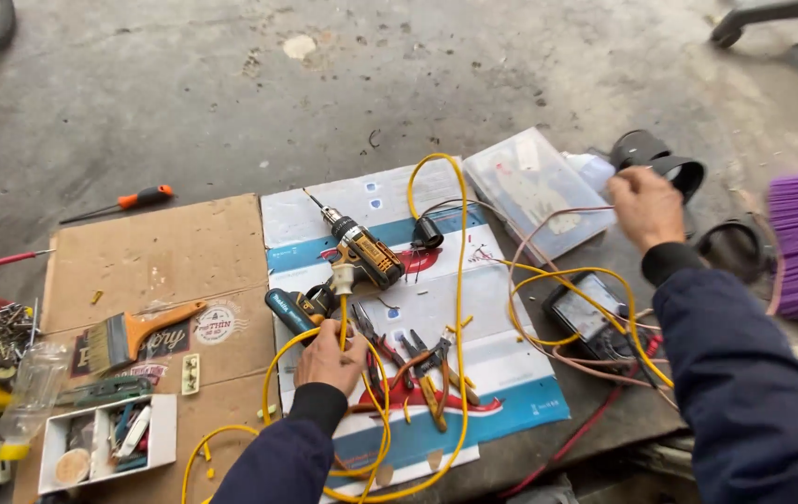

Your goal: The person strips the outer jacket of a yellow electrical cord, twists the inner wires, and connects a light bulb to test the circuit. They plug the cord into a power strip, observe the bulb lighting, then unplug it and continue stripping and twisting the wires.

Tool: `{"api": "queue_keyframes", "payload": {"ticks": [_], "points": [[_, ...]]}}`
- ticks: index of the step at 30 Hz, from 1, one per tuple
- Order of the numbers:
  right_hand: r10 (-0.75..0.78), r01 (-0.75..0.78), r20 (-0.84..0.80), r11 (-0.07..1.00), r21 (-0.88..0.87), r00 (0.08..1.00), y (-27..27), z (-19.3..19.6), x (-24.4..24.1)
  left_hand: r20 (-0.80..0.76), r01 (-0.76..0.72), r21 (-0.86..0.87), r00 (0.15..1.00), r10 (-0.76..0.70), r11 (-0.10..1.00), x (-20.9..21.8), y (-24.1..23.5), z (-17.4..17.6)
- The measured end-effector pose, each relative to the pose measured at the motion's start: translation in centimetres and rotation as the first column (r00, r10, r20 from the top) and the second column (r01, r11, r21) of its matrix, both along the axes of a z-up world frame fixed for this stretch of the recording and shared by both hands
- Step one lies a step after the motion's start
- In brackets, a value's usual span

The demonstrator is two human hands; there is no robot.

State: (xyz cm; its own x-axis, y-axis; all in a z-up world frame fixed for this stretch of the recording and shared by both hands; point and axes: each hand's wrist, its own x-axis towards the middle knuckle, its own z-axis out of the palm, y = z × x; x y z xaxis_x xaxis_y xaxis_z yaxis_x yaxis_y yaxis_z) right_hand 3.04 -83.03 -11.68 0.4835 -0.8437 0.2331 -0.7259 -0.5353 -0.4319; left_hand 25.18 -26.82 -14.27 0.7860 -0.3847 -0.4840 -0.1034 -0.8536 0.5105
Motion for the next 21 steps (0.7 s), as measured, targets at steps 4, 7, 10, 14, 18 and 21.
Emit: {"api": "queue_keyframes", "payload": {"ticks": [4,7,10,14,18,21], "points": [[0.122,-0.119,0.014,0.983,-0.138,0.992,-2.3,-1.1,2.2,0.33,0.068,0.046,0.94,-0.08,0.997,-0.2,-3.8,2.0],[0.121,-0.124,-0.065,0.991,-0.041,0.991,-2.6,-0.8,3.5,0.605,0.202,0.154,0.755,-0.254,0.967,1.7,-6.9,4.0],[0.133,-0.132,-0.055,0.991,0.016,0.99,-3.9,-1.9,4.3,0.859,0.373,-0.051,0.489,-0.149,0.926,3.5,-11.7,6.0],[0.1,-0.086,-0.067,0.979,0.185,0.993,-5.4,-3.2,4.9,0.634,0.488,-0.189,0.723,-0.274,0.852,5.8,-18.8,3.3],[0.026,-0.01,-0.053,0.962,0.273,0.998,-6.1,-4.3,5.1,0.41,0.433,-0.131,0.843,-0.349,0.892,6.7,-23.0,-2.2],[-0.022,0.034,-0.05,0.968,0.249,0.999,-6.6,-4.6,5.0,0.317,0.285,-0.065,0.915,-0.251,0.956,6.0,-24.8,-3.9]]}}
